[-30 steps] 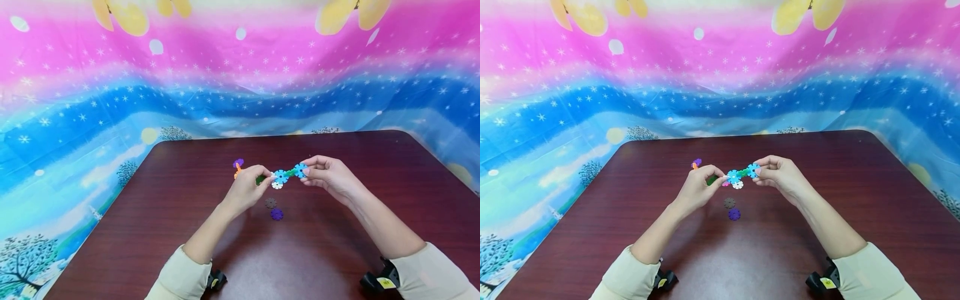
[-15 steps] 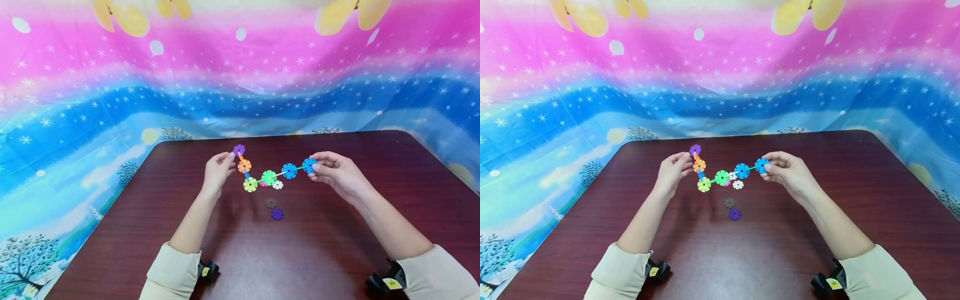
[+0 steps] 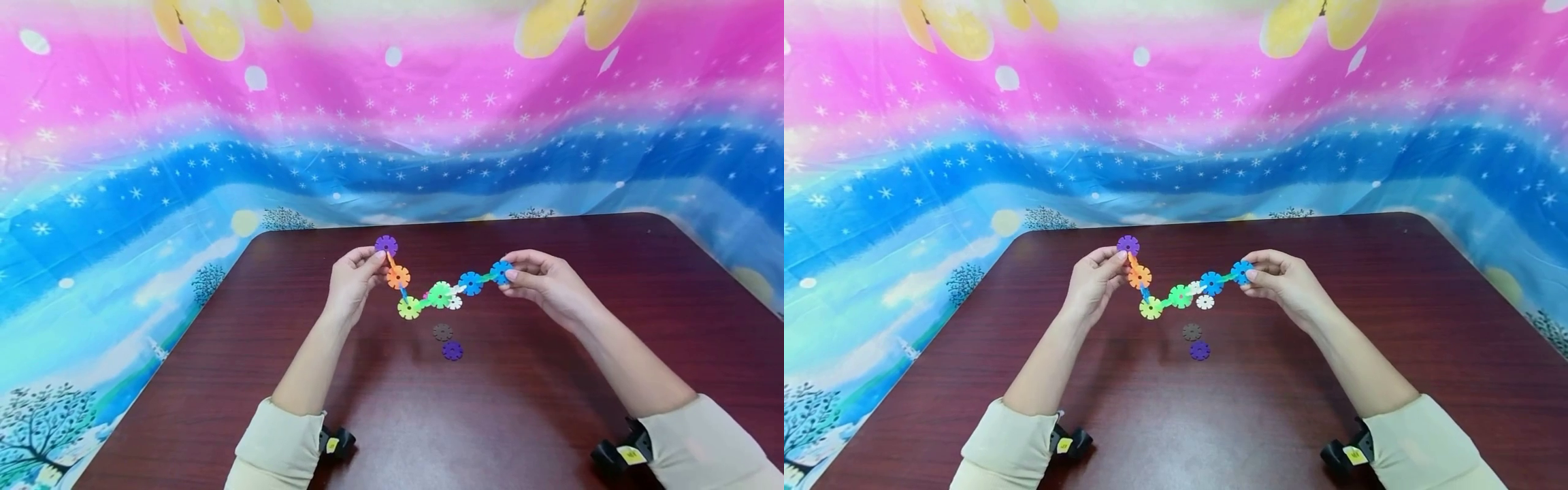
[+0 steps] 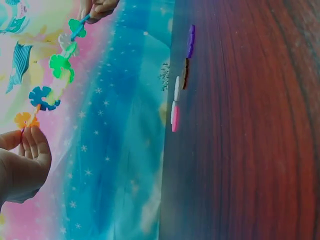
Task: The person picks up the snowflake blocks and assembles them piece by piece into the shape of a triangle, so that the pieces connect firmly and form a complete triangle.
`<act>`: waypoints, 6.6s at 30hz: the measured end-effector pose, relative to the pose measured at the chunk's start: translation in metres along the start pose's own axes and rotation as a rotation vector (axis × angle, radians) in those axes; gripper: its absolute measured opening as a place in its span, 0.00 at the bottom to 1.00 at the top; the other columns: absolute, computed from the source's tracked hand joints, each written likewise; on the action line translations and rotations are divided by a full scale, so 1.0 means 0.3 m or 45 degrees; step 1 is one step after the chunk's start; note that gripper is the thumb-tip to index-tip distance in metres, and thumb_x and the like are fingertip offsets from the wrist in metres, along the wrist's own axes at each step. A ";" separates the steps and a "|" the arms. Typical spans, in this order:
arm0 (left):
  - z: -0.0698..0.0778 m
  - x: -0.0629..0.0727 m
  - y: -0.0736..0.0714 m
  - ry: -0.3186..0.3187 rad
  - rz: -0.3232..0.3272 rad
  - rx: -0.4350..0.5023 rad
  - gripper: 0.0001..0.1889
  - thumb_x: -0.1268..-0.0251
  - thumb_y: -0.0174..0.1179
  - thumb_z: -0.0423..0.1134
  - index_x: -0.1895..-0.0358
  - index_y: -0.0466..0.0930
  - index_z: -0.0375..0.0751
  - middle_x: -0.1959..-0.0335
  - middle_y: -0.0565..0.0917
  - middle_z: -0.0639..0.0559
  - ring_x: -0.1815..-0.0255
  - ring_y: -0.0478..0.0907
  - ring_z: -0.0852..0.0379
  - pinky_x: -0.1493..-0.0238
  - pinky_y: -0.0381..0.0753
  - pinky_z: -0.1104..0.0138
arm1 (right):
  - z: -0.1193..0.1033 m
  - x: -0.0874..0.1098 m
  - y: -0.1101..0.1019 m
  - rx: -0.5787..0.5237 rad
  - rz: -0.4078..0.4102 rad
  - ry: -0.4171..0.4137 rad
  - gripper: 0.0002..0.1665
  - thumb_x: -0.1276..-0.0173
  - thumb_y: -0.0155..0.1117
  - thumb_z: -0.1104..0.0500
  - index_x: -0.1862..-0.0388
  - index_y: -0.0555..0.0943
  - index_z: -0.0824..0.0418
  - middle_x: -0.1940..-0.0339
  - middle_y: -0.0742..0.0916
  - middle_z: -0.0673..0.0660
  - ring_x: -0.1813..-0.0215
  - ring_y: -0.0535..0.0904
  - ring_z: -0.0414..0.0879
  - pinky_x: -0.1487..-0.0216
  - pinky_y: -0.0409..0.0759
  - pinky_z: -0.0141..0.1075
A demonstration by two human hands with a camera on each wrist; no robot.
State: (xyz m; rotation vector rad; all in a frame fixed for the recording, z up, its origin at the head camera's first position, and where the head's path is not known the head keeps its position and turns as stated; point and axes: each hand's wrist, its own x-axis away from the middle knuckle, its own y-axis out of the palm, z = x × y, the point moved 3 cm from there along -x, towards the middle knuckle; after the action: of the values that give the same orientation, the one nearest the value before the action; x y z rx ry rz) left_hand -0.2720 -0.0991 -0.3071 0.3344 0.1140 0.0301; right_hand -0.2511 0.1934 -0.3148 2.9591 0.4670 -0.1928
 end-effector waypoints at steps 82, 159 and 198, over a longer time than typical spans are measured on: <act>0.042 0.136 0.143 0.967 -0.260 -0.700 0.04 0.47 0.61 0.20 0.69 0.75 0.27 0.72 0.81 0.39 0.74 0.77 0.50 0.73 0.80 0.66 | -0.138 -0.068 0.248 0.333 0.210 -0.144 0.14 0.37 0.62 0.65 0.55 0.75 0.73 0.70 0.83 0.55 0.71 0.83 0.44 0.64 0.81 0.36; 0.072 0.100 0.063 1.100 0.130 -0.943 0.05 0.45 0.62 0.27 0.75 0.78 0.34 0.77 0.82 0.48 0.78 0.76 0.59 0.75 0.76 0.69 | 0.089 -0.112 0.275 1.368 -0.451 -0.007 0.14 0.42 0.67 0.62 0.56 0.81 0.62 0.67 0.83 0.50 0.65 0.78 0.42 0.63 0.77 0.36; 0.046 0.090 0.052 0.983 0.129 -0.982 0.04 0.46 0.64 0.28 0.73 0.79 0.33 0.76 0.81 0.47 0.76 0.76 0.58 0.72 0.79 0.69 | 0.219 -0.162 0.292 1.672 -0.540 -0.041 0.12 0.49 0.68 0.70 0.76 0.75 0.56 0.79 0.75 0.48 0.73 0.70 0.42 0.71 0.70 0.33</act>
State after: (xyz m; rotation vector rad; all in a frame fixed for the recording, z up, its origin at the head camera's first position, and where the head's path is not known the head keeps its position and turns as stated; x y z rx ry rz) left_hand -0.2437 -0.0875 -0.2919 -0.4624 0.8260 0.2958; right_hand -0.2761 0.0861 -0.3620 3.9775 1.4068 -0.8885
